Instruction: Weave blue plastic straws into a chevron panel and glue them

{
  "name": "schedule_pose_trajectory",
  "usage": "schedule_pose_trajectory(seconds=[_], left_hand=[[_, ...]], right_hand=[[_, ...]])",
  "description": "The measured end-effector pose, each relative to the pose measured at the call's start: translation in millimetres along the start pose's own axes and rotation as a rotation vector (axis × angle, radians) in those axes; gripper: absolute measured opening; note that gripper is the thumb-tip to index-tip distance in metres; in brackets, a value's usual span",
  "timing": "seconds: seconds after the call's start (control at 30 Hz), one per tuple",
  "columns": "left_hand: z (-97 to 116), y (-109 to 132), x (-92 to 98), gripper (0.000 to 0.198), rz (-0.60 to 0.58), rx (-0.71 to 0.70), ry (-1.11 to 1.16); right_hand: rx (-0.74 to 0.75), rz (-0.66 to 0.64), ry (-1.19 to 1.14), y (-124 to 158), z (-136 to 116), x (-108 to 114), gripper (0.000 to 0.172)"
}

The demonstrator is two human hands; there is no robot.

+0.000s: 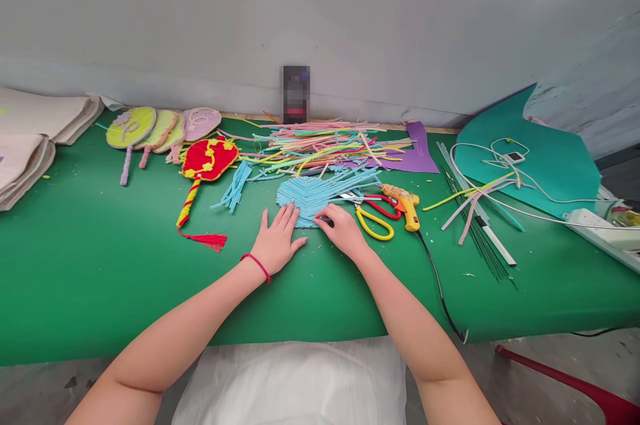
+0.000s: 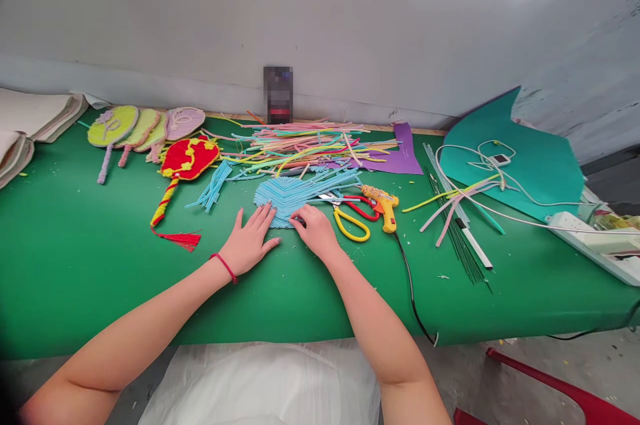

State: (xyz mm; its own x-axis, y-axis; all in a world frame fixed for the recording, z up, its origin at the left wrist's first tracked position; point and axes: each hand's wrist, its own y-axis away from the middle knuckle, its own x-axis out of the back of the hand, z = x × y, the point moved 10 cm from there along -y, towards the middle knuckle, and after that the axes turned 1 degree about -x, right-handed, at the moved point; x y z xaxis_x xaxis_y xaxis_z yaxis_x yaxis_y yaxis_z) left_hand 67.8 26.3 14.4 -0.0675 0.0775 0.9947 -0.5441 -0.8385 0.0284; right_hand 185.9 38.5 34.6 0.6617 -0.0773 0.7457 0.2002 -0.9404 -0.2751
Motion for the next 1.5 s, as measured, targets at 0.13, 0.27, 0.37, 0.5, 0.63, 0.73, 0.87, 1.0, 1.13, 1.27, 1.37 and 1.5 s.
schedule_pose_trajectory(seconds=[0.13,0.27,0.37,0.5,0.63,0.73,0.87,1.0,1.13,1.27,1.37,1.5], left_hand=[[-1,0,1.6,0.06,0.008,0.0,0.004],[0,0,-1.3,0.063,-0.005,-0.014,0.0],[1,0,-3.2,0.065,-0.001,-0.026,-0.003],[-1,0,-3.0,0.065,0.028,-0.019,0.004],[-1,0,-1.9,0.065,0.038,-0.02,-0.007],[-1,0,-0.2,0.065,0.038,-0.015,-0.017],[1,0,0.3,0.064,0.025,-0.007,-0.014],[1,0,0.3,0.065,0.04,-0.004,-0.011],[0,0,-1.7,0.066,0.036,-0.008,-0.006],[-2,-1,-2.5,0.065,0.016,0.004,0.0],[-3,-1,-1.9,0.066,0.004,0.021,-0.002],[-2,-1,-0.9,0.066,-0.006,0.009,-0.013]], right_hand=[[0.007,0.008,-0.005,0,-3,0,0.009],[0.032,0.023,0.05,0,-6,-4,0.01],[0.04,0.045,0.113,-1,-8,-6,0.01],[0.046,0.056,0.173,-1,-10,-8,0.013],[0.056,0.05,0.195,0,-12,-11,0.015],[0.058,0.053,0.205,0,-12,-11,0.015],[0.059,0.052,0.199,0,-12,-12,0.015],[0.05,0.049,0.185,0,-11,-12,0.015],[0.05,0.057,0.177,0,-10,-12,0.015],[0.052,0.078,0.161,0,-10,-11,0.015],[0.048,0.087,0.158,1,-9,-10,0.015],[0.048,0.087,0.162,1,-11,-10,0.016]])
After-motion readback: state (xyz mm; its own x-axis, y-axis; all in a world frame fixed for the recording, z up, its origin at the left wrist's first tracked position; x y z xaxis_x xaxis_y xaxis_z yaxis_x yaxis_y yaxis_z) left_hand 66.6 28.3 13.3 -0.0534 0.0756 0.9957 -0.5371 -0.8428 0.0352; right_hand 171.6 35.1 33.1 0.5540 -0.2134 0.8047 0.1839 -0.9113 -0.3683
